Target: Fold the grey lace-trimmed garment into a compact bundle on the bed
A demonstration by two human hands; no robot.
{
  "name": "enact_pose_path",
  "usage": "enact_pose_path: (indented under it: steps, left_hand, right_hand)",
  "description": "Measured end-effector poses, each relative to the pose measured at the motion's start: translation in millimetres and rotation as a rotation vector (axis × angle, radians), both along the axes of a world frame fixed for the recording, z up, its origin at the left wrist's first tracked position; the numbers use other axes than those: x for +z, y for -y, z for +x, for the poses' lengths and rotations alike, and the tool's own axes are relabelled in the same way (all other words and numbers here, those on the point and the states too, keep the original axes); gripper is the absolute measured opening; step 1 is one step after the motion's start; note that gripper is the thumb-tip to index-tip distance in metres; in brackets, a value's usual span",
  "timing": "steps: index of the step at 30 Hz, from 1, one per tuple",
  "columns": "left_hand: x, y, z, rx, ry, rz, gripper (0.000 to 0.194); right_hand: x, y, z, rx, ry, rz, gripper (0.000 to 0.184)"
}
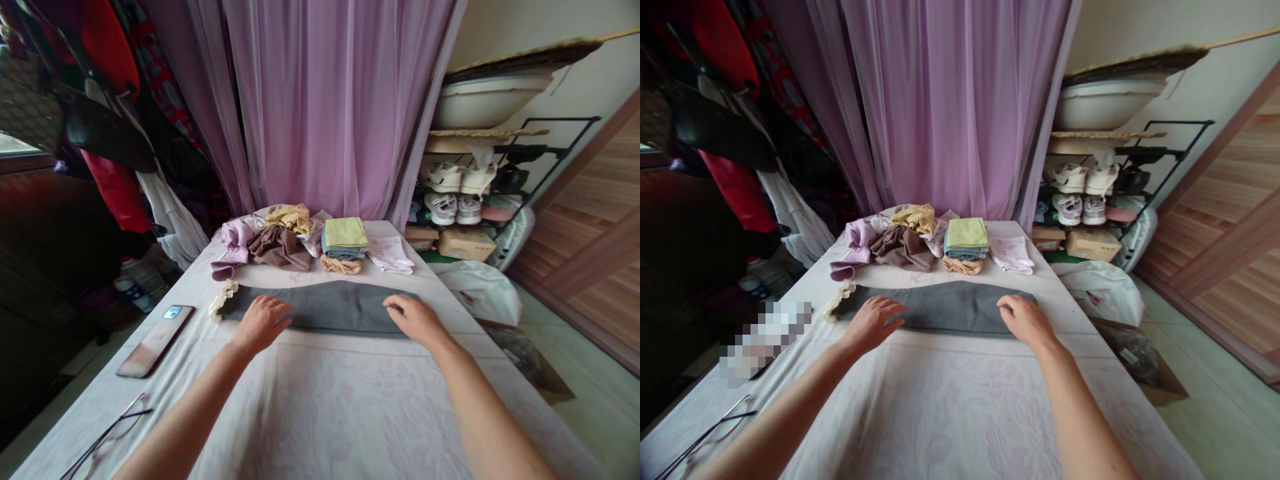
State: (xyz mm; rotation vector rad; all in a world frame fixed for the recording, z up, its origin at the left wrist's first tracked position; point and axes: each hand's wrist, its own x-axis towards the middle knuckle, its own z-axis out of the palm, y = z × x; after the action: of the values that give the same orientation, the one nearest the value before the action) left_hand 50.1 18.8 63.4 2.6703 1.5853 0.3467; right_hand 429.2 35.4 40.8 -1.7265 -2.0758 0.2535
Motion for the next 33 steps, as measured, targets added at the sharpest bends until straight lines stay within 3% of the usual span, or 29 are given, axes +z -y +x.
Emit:
enact_pose_path:
  steps: [4,9,18,22,26,29,33]
  left_hand:
    - [-22.8,-2.6,28.9,-0.048,0.024,-0.053,0.019]
    - [-39.9,-4.8,28.0,-0.026,0.095,-0.069,0.016]
    - [-52.1,-3.0,25.2,-0.041,0.216,-0.019,0.02]
    - [-45.4,-0.8,27.6,-0.03,0.192,-0.046,0.019]
    - [-31.3,-9.0,40.2,-0.056,0.162,-0.035,0.027]
    - [-31.0,-21.2,57.5,-0.087,0.165,0.01,0.029]
    - [-49.6,-30.8,77.8,-0.109,0.077,0.029,0.045]
  right_hand:
    - [-15.5,5.7,-18.6,0.169,-0.03,-0.026,0.018]
    - [-42.8,16.9,-11.7,0.18,-0.108,0.079,0.018]
    - [-46.6,16.7,-7.7,0.223,-0.21,0.121,0.013]
    - [-41.2,21.4,-10.4,0.217,-0.145,0.114,0.011]
    - [-20.7,13.7,-20.9,0.227,-0.094,0.07,0.016]
    - [-2.8,-11.6,-36.9,0.212,-0.099,0.068,0.024]
    - [8.6,-65.7,-67.1,0.21,-0.132,0.011,0.025]
